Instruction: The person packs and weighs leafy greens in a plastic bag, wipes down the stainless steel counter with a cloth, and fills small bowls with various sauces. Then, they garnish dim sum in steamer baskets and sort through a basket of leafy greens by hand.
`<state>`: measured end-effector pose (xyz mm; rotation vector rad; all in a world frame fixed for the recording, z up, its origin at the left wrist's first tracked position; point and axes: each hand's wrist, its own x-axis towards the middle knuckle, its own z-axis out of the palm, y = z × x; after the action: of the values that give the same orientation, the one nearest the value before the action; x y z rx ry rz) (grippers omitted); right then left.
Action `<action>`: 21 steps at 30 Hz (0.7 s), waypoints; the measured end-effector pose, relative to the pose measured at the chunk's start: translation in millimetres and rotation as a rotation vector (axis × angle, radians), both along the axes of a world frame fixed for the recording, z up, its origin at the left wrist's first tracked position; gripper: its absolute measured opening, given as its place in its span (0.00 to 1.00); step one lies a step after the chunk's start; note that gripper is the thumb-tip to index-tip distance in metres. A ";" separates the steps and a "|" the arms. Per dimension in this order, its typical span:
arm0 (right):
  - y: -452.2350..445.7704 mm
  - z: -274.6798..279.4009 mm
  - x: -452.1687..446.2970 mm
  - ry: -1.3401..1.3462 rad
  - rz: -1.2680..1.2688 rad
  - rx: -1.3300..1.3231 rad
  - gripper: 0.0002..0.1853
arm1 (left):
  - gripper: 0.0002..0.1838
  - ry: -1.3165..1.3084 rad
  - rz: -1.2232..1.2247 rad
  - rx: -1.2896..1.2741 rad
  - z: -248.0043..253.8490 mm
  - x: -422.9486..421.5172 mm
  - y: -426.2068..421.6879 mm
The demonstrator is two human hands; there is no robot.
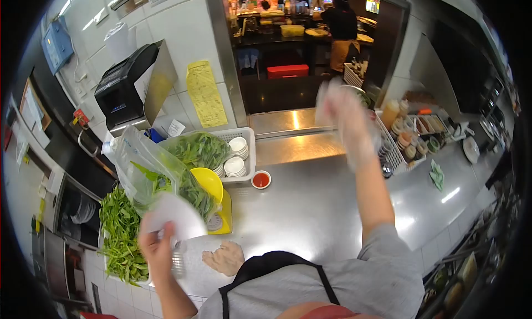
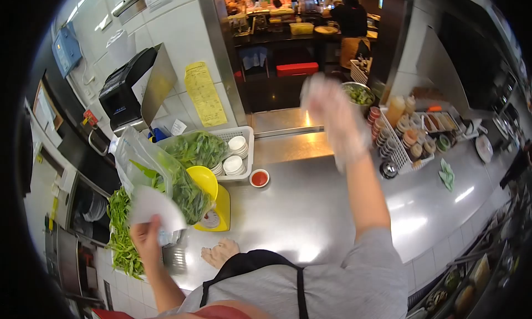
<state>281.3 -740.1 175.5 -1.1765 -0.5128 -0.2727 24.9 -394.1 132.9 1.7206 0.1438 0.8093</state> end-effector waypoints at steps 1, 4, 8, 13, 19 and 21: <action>-5.6 -30.0 -48.9 0.207 0.036 -0.150 0.12 | 0.13 -0.033 -0.034 0.428 7.6 11.5 -10.4; -39.9 -142.8 -111.4 0.308 0.414 -0.303 0.17 | 0.15 -0.173 -0.299 0.503 1.3 37.6 -47.9; -51.0 -160.4 -212.8 0.586 0.225 -0.319 0.18 | 0.15 -0.333 -0.517 0.647 -31.8 53.5 -92.9; -41.1 -155.4 -321.6 0.601 -0.091 0.024 0.26 | 0.10 -0.562 -0.771 0.486 -55.6 53.1 -180.7; -63.2 -134.1 -418.5 0.539 -0.474 0.162 0.34 | 0.11 -0.764 -0.984 0.186 -64.9 4.4 -308.5; -71.1 -118.5 -450.6 0.494 -0.622 0.203 0.31 | 0.11 -0.789 -1.071 0.123 -69.1 -20.3 -344.0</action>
<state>-169.3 -811.2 56.9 -1.1284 0.3210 -0.5325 4.6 -738.1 63.8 1.1897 -1.2681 0.5933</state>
